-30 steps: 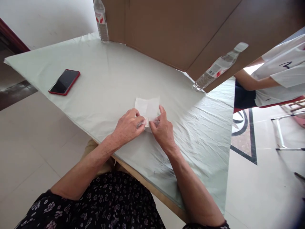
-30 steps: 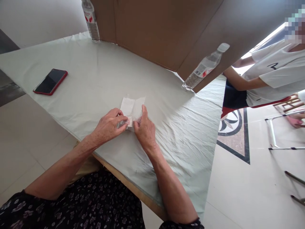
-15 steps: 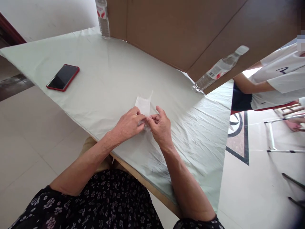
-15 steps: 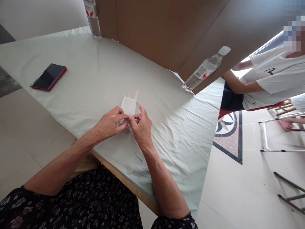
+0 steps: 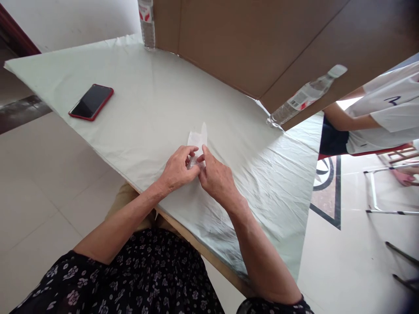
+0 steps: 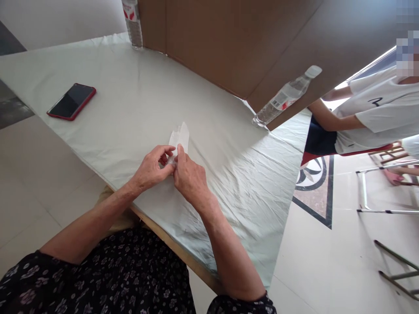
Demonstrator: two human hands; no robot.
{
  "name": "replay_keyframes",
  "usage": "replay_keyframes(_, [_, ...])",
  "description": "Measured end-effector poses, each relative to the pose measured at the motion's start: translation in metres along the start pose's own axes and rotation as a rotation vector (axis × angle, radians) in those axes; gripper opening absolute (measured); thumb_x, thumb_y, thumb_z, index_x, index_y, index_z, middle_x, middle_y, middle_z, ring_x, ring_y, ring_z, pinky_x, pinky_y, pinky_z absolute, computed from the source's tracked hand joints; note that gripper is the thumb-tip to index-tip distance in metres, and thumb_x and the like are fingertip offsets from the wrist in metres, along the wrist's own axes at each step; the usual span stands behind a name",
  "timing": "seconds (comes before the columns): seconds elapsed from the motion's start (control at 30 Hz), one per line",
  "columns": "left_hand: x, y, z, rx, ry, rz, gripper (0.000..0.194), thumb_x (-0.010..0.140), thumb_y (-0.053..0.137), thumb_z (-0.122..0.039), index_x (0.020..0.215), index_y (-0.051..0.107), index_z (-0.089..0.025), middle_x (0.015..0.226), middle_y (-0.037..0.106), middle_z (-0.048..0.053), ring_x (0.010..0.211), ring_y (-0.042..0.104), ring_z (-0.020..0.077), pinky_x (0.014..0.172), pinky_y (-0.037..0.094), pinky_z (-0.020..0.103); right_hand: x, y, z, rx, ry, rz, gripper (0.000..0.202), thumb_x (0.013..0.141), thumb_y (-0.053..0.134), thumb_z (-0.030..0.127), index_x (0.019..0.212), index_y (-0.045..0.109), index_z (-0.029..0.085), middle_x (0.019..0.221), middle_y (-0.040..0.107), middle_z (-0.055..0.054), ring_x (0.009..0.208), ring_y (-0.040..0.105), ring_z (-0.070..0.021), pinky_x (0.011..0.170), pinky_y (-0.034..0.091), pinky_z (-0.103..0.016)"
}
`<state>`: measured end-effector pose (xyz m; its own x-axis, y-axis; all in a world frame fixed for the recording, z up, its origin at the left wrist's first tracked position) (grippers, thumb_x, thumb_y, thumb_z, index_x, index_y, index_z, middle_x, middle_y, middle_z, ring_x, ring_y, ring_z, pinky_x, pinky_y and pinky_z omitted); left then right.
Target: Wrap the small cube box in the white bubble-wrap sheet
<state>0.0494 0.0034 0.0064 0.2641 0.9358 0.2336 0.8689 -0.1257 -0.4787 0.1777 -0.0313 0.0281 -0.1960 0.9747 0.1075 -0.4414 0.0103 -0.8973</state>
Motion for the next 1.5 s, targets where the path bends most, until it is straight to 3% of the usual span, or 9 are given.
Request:
replay_keyframes(0.1, [-0.001, 0.004, -0.002, 0.050, -0.019, -0.051, 0.030, 0.081, 0.064, -0.021, 0.110, 0.063, -0.018, 0.105, 0.066, 0.007, 0.084, 0.060, 0.0161, 0.079, 0.053, 0.031, -0.001, -0.003, 0.000, 0.002, -0.030, 0.028, 0.069, 0.086, 0.046, 0.014, 0.154, 0.033, 0.012, 0.129, 0.070, -0.017, 0.096, 0.070, -0.0262, 0.074, 0.053, -0.037])
replay_keyframes(0.23, [-0.002, 0.010, -0.004, 0.111, 0.009, -0.061, 0.030, 0.079, 0.060, -0.012, 0.108, 0.062, -0.018, 0.106, 0.064, 0.007, 0.084, 0.059, 0.0170, 0.081, 0.053, 0.033, 0.004, -0.009, -0.024, 0.412, -0.015, 0.056, 0.068, 0.083, 0.054, 0.020, 0.149, 0.040, 0.017, 0.121, 0.074, -0.011, 0.081, 0.070, -0.0187, 0.075, 0.055, -0.036])
replay_keyframes(0.37, [-0.002, 0.011, -0.003, 0.117, 0.047, -0.074, 0.031, 0.078, 0.061, -0.011, 0.107, 0.062, -0.019, 0.104, 0.063, 0.006, 0.084, 0.059, 0.0170, 0.081, 0.053, 0.033, 0.019, -0.007, -0.067, 0.753, 0.326, -0.096, 0.058, 0.081, 0.064, 0.034, 0.134, 0.053, 0.014, 0.104, 0.076, -0.011, 0.076, 0.069, -0.0179, 0.059, 0.055, -0.030])
replay_keyframes(0.5, [-0.004, 0.012, -0.003, 0.146, 0.093, -0.089, 0.031, 0.079, 0.061, -0.012, 0.108, 0.064, -0.020, 0.101, 0.062, 0.005, 0.088, 0.060, 0.0183, 0.082, 0.054, 0.032, 0.041, 0.013, -0.079, 0.825, 0.506, -0.028, 0.069, 0.073, 0.075, 0.039, 0.133, 0.054, 0.012, 0.094, 0.074, -0.011, 0.071, 0.069, -0.0204, 0.045, 0.049, -0.026])
replay_keyframes(0.67, [-0.009, 0.014, -0.008, 0.259, 0.210, -0.152, 0.038, 0.084, 0.058, -0.013, 0.120, 0.065, -0.018, 0.121, 0.062, 0.012, 0.094, 0.063, 0.0196, 0.084, 0.054, 0.033, 0.072, 0.026, -0.077, 0.784, 0.493, -0.008, 0.079, 0.064, 0.082, 0.034, 0.134, 0.052, 0.013, 0.076, 0.066, 0.000, 0.051, 0.056, -0.0136, 0.037, 0.040, -0.025])
replay_keyframes(0.77, [-0.010, 0.015, -0.013, 0.367, 0.290, -0.136, 0.038, 0.084, 0.056, -0.011, 0.120, 0.068, -0.019, 0.142, 0.056, 0.014, 0.091, 0.063, 0.0191, 0.086, 0.054, 0.035, 0.083, 0.030, -0.078, 0.785, 0.461, 0.020, 0.060, 0.062, 0.079, 0.031, 0.117, 0.061, 0.014, 0.067, 0.059, 0.005, 0.046, 0.048, -0.0096, 0.038, 0.035, -0.023])
replay_keyframes(1.0, [-0.009, 0.017, -0.013, 0.379, 0.315, -0.073, 0.028, 0.085, 0.054, -0.011, 0.108, 0.070, -0.016, 0.106, 0.074, 0.009, 0.096, 0.062, 0.0246, 0.088, 0.052, 0.038, 0.089, 0.029, -0.069, 0.827, 0.362, 0.045, 0.016, 0.064, 0.069, 0.029, 0.063, 0.056, 0.020, 0.054, 0.045, 0.007, 0.050, 0.038, -0.0082, 0.045, 0.027, -0.023])
replay_keyframes(1.3, [-0.010, 0.018, -0.003, 0.289, 0.275, -0.160, 0.024, 0.085, 0.054, -0.013, 0.106, 0.065, -0.015, 0.100, 0.069, 0.010, 0.097, 0.063, 0.0247, 0.094, 0.052, 0.041, 0.077, 0.035, -0.051, 1.367, 0.300, -0.097, 0.027, 0.063, 0.079, 0.036, 0.083, 0.066, 0.023, 0.078, 0.066, 0.004, 0.072, 0.057, -0.0134, 0.071, 0.047, -0.027])
replay_keyframes(1.5, [-0.013, 0.012, 0.003, 0.225, 0.146, -0.273, 0.033, 0.080, 0.064, -0.019, 0.112, 0.059, -0.017, 0.112, 0.060, 0.012, 0.107, 0.061, 0.0258, 0.093, 0.055, 0.039, 0.059, 0.025, -0.043, 1.297, 0.112, -0.108, 0.030, 0.071, 0.079, 0.044, 0.093, 0.070, 0.027, 0.087, 0.070, 0.002, 0.086, 0.063, -0.0181, 0.088, 0.051, -0.033])
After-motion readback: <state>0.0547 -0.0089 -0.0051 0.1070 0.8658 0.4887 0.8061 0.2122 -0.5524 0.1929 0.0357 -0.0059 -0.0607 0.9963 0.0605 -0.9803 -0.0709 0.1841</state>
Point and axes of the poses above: each hand's wrist, its own x-axis towards the middle knuckle, its own y-axis out of the palm, z = x × y, the point moved 5 cm from there along x, towards the middle knuckle
